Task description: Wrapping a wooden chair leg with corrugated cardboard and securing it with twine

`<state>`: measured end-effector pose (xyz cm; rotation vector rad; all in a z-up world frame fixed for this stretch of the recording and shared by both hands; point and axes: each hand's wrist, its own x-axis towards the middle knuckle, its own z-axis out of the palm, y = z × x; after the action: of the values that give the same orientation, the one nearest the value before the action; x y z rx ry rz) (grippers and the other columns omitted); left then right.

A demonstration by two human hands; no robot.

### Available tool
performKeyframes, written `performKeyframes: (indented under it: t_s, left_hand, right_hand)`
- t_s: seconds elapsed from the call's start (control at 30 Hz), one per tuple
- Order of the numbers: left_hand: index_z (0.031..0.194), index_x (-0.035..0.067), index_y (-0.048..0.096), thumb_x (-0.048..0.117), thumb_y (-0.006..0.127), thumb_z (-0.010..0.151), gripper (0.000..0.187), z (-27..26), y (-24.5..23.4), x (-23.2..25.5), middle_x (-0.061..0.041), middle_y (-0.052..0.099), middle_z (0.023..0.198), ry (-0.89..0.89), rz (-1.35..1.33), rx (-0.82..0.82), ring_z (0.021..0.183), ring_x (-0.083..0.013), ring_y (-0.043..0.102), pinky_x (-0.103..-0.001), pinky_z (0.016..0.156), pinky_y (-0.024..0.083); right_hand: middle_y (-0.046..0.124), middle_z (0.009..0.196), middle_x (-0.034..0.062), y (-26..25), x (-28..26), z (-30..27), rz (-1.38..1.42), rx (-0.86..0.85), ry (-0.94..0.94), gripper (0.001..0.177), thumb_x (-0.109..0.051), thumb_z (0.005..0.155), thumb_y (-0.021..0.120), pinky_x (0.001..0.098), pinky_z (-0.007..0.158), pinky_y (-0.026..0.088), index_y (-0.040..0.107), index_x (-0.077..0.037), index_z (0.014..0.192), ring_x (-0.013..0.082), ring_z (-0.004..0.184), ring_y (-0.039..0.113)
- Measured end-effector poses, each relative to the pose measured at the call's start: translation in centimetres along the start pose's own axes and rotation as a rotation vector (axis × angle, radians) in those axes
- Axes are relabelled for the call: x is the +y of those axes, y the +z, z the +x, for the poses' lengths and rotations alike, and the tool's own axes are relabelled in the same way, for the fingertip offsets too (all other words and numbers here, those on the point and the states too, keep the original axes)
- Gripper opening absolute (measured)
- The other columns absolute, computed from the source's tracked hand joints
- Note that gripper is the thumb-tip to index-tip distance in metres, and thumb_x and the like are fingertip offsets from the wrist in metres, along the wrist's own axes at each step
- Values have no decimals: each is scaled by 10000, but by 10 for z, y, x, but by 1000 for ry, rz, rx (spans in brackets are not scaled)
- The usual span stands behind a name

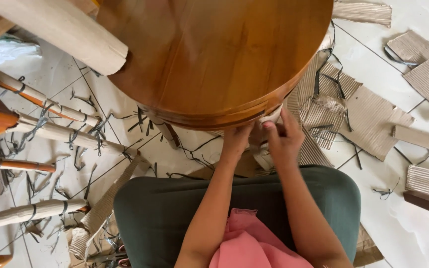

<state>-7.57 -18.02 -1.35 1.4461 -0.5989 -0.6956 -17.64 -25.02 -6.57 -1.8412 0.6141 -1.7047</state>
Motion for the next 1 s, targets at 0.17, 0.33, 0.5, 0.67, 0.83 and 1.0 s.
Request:
performKeyframes:
  t_s: [0.17, 0.33, 0.5, 0.67, 0.83, 1.0]
  left_hand:
    - [1392, 61, 576, 191, 770, 930, 517, -5, -11, 11, -91, 634, 1155, 48, -17, -20, 1157, -283, 629, -547, 1072, 484]
    - [1349, 68, 606, 235, 776, 922, 488, -8, -35, 15, -67, 647, 1100, 47, 34, 2, 1081, -235, 647, -527, 1033, 515]
    - [1023, 34, 687, 184, 638, 861, 226, -24, -64, 70, -26, 529, 696, 56, 202, -5, 737, -108, 493, -429, 853, 504]
    - [1196, 45, 648, 273, 730, 857, 417, -15, -89, 32, -77, 633, 931, -34, 142, 14, 895, -202, 591, -465, 929, 479]
    - [1454, 19, 517, 338, 758, 863, 713, -13, -91, 8, -162, 639, 1267, -161, 114, 33, 1163, -335, 624, -562, 1065, 464]
    - [1315, 91, 638, 101, 630, 923, 392, -26, -84, 12, -76, 660, 1046, 224, 85, 159, 996, -261, 665, -572, 990, 544]
  right_hand:
    - [591, 807, 102, -6, -2, 11, 141, -66, 138, 442, -146, 888, 858, 265, 382, 343, 722, 66, 1250, 87, 425, 405]
    - [374, 635, -29, 11, -31, 3, 220, -42, 234, 382, -104, 817, 906, 228, 375, 306, 745, 22, 1139, 35, 423, 373]
    - [323, 478, -40, 33, -54, -10, 257, -34, 286, 410, -120, 776, 945, 207, 404, 258, 733, 16, 1100, 21, 444, 318]
    - [348, 510, -32, 41, -57, -25, 233, -63, 315, 434, -89, 807, 947, 238, 435, 238, 671, 30, 1120, 16, 456, 311]
    - [365, 522, -27, 32, -61, -29, 117, -85, 304, 443, -123, 807, 966, 251, 455, 267, 673, 19, 1107, 37, 470, 330]
    - [690, 992, 158, 15, -63, -2, 114, -253, 164, 307, -96, 787, 984, 241, 397, 324, 738, 1, 942, 86, 461, 479]
